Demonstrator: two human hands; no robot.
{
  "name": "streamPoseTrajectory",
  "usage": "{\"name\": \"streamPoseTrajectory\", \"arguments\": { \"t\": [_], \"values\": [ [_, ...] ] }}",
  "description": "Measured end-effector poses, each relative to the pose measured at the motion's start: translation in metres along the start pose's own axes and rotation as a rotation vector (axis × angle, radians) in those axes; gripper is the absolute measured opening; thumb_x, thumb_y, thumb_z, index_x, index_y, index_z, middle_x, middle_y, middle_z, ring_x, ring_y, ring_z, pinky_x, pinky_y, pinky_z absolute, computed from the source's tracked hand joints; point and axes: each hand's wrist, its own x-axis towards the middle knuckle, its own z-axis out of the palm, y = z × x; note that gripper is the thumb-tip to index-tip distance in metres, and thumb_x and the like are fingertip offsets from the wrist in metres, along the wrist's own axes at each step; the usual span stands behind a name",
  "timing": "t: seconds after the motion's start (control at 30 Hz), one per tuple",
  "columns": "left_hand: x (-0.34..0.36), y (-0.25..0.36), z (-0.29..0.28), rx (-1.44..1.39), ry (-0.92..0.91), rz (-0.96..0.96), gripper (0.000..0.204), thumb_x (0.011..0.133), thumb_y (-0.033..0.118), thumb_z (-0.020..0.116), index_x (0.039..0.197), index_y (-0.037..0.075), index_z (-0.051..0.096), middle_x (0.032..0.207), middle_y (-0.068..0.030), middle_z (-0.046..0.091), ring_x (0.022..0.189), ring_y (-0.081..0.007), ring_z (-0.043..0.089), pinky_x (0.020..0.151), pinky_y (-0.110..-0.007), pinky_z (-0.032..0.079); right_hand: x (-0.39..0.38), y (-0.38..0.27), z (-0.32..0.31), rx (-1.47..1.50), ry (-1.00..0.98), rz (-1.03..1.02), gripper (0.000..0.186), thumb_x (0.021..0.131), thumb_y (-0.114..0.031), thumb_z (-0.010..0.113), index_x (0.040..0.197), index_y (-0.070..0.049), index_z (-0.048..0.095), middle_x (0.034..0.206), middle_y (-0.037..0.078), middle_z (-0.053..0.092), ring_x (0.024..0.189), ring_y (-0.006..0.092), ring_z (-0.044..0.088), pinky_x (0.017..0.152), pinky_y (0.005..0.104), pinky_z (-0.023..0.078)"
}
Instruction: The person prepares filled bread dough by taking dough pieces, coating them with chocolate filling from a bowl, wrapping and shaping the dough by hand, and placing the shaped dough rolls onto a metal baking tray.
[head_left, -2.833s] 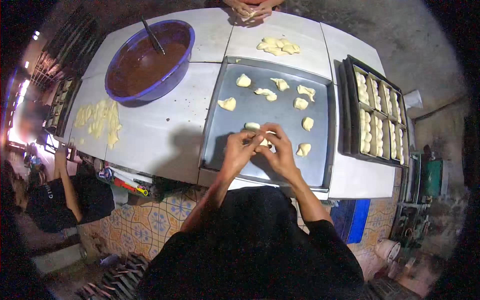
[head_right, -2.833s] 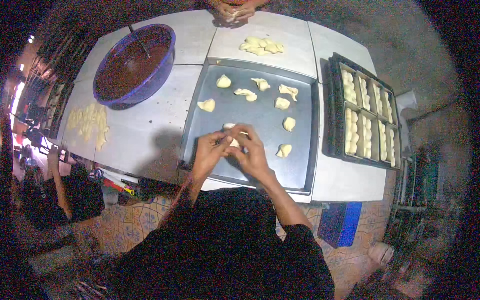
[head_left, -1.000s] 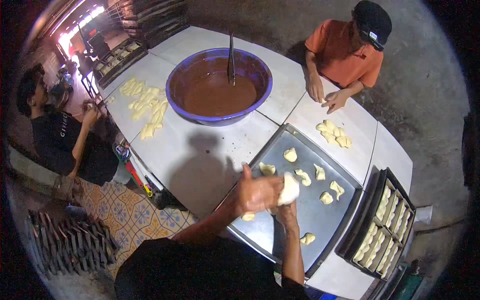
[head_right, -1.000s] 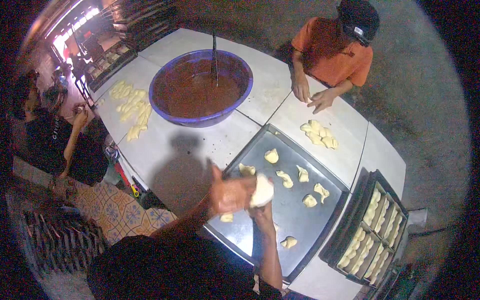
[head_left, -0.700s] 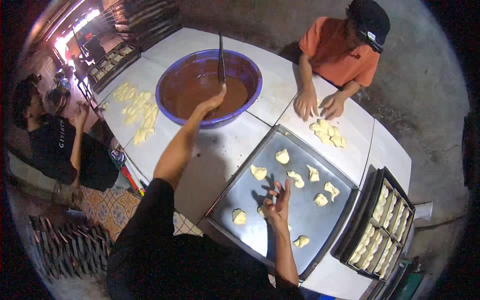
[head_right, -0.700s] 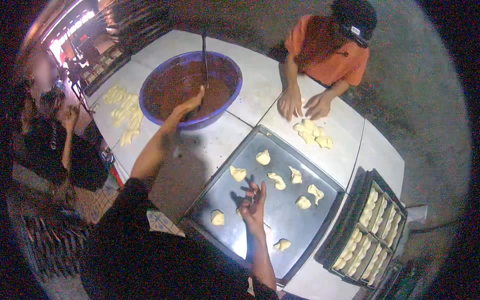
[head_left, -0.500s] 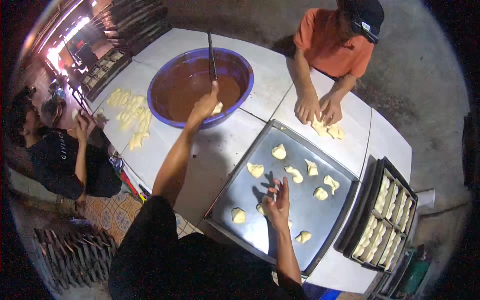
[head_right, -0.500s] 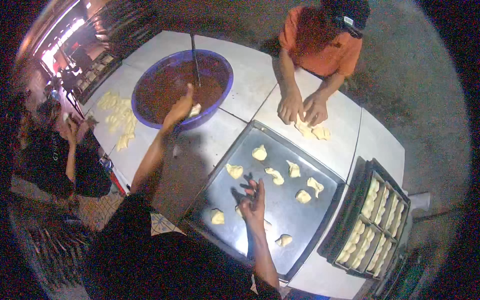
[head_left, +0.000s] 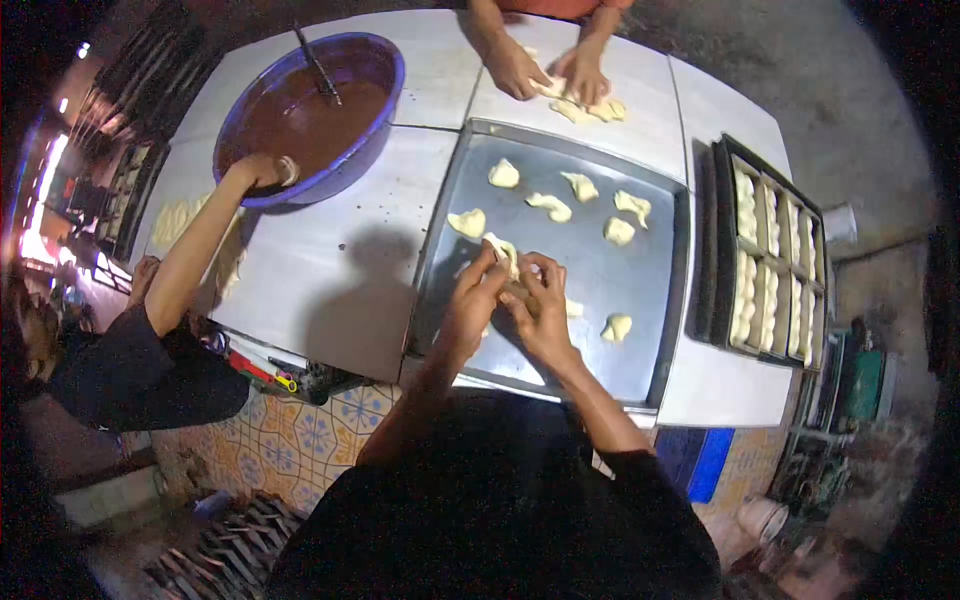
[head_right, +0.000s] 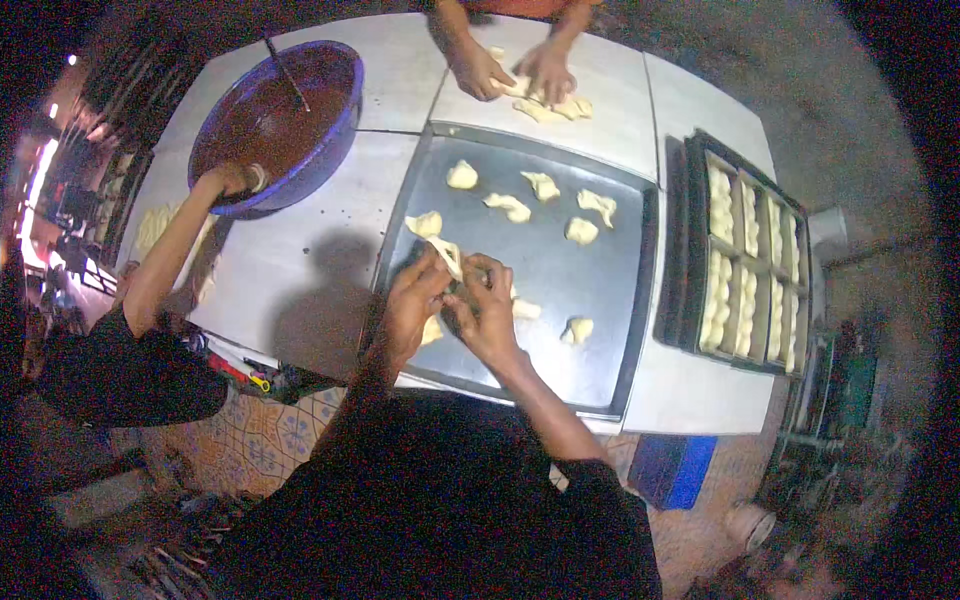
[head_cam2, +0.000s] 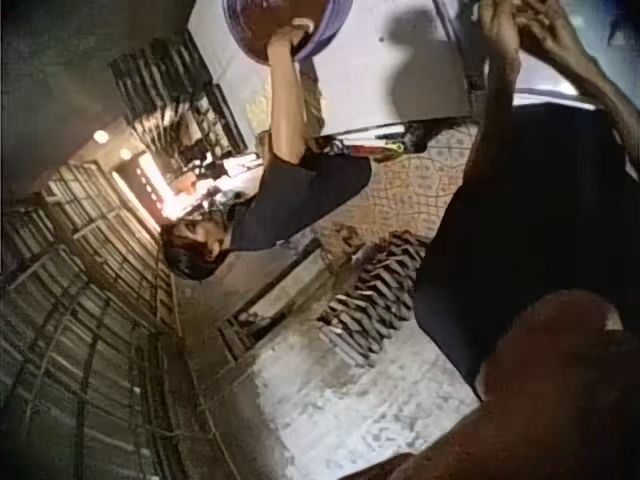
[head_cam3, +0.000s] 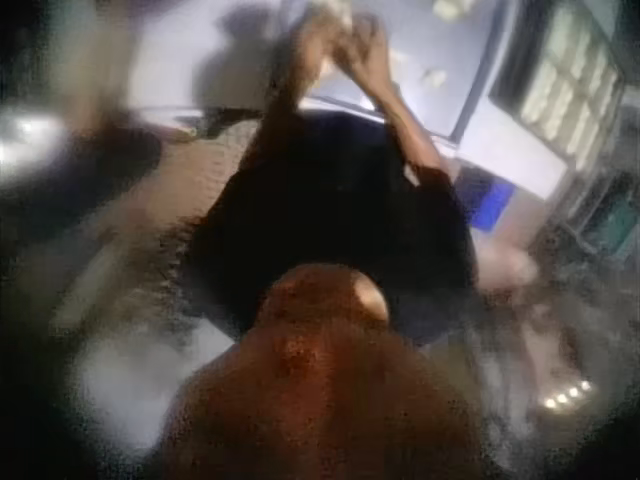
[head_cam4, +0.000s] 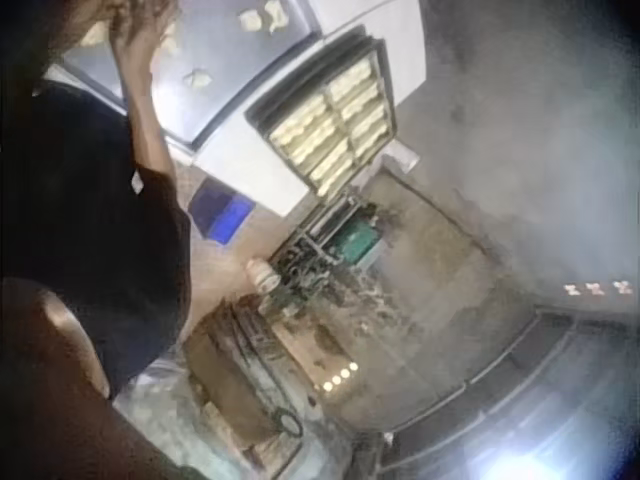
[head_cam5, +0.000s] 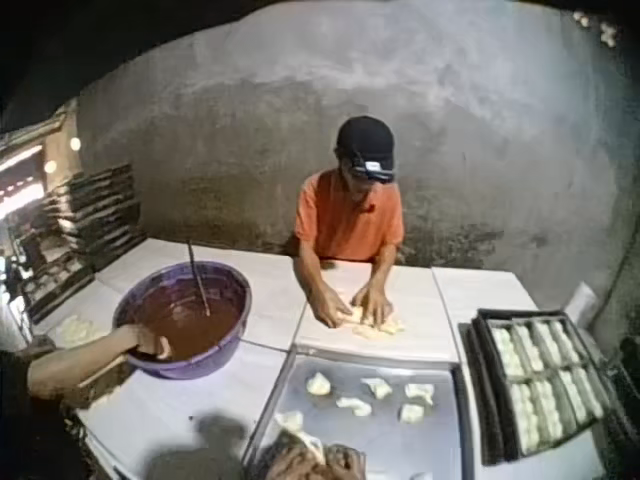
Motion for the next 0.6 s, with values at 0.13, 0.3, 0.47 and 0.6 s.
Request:
{"name": "streamPoseTrajectory", "arguments": {
  "t": [0.13,0.3,0.47,0.6],
  "values": [
    [-0.023,-0.007,0.002,0.358,-0.246,0.275,0.041,0.091,0.012,0.057,0.127,-0.005,0.045,0.116,-0.0149,0.057,0.104,-0.0256,0.059,0.088,-0.033,0.048,-0.016,0.005,-0.029,0.274,-0.041,0.086,0.03,0.084,-0.008,0.059,0.113,0.0,0.059,0.11,0.016,0.053,0.108,0.0282,0.049,0.089,0.0366,0.043],
    [-0.039,-0.017,0.019,0.033,-0.283,0.104,0.027,0.093,0.012,0.055,0.11,-0.009,0.055,0.104,-0.0145,0.06,0.089,-0.021,0.063,0.08,-0.03,0.054,-0.028,0.003,-0.047,0.611,0.105,0.216,0.024,0.082,-0.001,0.059,0.106,0.001,0.063,0.11,0.014,0.054,0.111,0.0246,0.051,0.092,0.0327,0.042],
    [-0.041,-0.036,0.012,0.246,-0.309,-0.112,0.032,0.091,0.007,0.057,0.119,-0.007,0.048,0.097,-0.0092,0.059,0.081,-0.0131,0.059,0.066,-0.024,0.052,-0.051,-0.001,-0.056,0.355,-0.047,0.313,0.02,0.085,-0.013,0.063,0.1,0.0,0.067,0.088,0.01,0.063,0.086,0.0183,0.06,0.076,0.0298,0.046],
    [-0.045,-0.051,0.019,0.239,-0.233,0.351,0.072,0.078,-0.012,0.057,0.134,0.009,0.015,0.091,-0.0088,0.053,0.081,-0.0138,0.057,0.067,-0.024,0.05,-0.06,0.0,-0.048,0.338,0.074,0.367,0.036,0.091,-0.021,0.057,0.119,0.002,0.056,0.098,0.012,0.066,0.082,0.0153,0.06,0.075,0.029,0.048]
  ]
}}
